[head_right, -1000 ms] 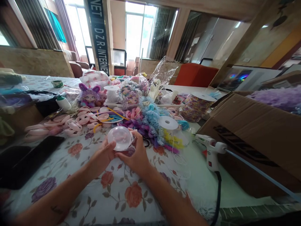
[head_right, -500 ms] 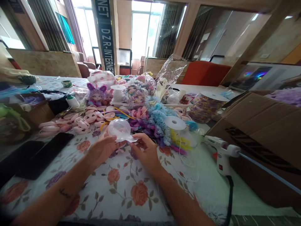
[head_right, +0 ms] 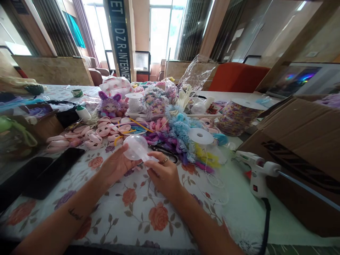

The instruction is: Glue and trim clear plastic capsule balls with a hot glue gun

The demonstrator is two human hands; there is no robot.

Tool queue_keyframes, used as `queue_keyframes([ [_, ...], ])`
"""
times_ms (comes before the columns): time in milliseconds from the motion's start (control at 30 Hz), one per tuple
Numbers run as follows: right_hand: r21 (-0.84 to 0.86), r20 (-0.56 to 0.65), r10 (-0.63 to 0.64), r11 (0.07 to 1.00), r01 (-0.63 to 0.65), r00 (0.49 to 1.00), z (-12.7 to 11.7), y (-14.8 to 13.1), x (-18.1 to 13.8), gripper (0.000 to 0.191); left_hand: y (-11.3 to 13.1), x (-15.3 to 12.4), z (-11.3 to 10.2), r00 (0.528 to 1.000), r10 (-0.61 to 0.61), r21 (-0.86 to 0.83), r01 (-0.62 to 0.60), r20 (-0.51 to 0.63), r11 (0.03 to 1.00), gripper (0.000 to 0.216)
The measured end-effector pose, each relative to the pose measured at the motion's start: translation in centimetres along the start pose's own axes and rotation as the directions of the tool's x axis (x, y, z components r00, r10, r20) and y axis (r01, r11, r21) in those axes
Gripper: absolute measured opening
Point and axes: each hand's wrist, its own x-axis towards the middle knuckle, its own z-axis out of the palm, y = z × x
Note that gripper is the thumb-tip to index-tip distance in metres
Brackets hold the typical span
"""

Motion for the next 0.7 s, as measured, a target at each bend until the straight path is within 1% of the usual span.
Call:
queue_keyframes([
  [133, -0.020, 0.018, -0.011, 1.000, 0.011, 1.000, -0.09, -0.05, -0.08, 0.022, 0.38, 0.06, -0.04, 0.999, -0.034, 0.013, 0.034, -0.020, 0.999, 0.048],
  [233, -0.037, 0.015, -0.013, 0.999, 0.013, 1.000, -0.09, -0.08, -0.15, 0.021, 0.48, 0.02, -0.10, 0.999, -0.025, 0.060, 0.027, -0.026, 0.998, 0.048],
  [400, -0.047, 0.029, -0.050, 0.998, 0.051, 0.998, -0.06, -0.22, -0.17, 0.019, 0.50, -0.13, -0.09, 1.000, 0.011, 0.122, -0.010, -0.010, 0.993, 0.052],
  [533, -0.061, 0.015, -0.085, 0.994, 0.086, 0.996, -0.10, -0.38, -0.15, 0.020, 0.52, -0.25, 0.14, 1.000, 0.032, 0.141, -0.031, 0.000, 0.989, 0.052],
  [633, -0.111, 0.010, -0.126, 0.986, 0.126, 0.992, -0.17, -0.45, -0.12, 0.022, 0.54, -0.37, 0.48, 0.997, 0.076, 0.160, -0.079, 0.028, 0.984, 0.052],
  [700, -0.130, 0.004, -0.142, 0.981, 0.142, 0.990, -0.19, -0.46, -0.08, 0.023, 0.60, -0.42, 0.68, 0.993, 0.112, 0.162, -0.115, 0.024, 0.980, 0.054],
])
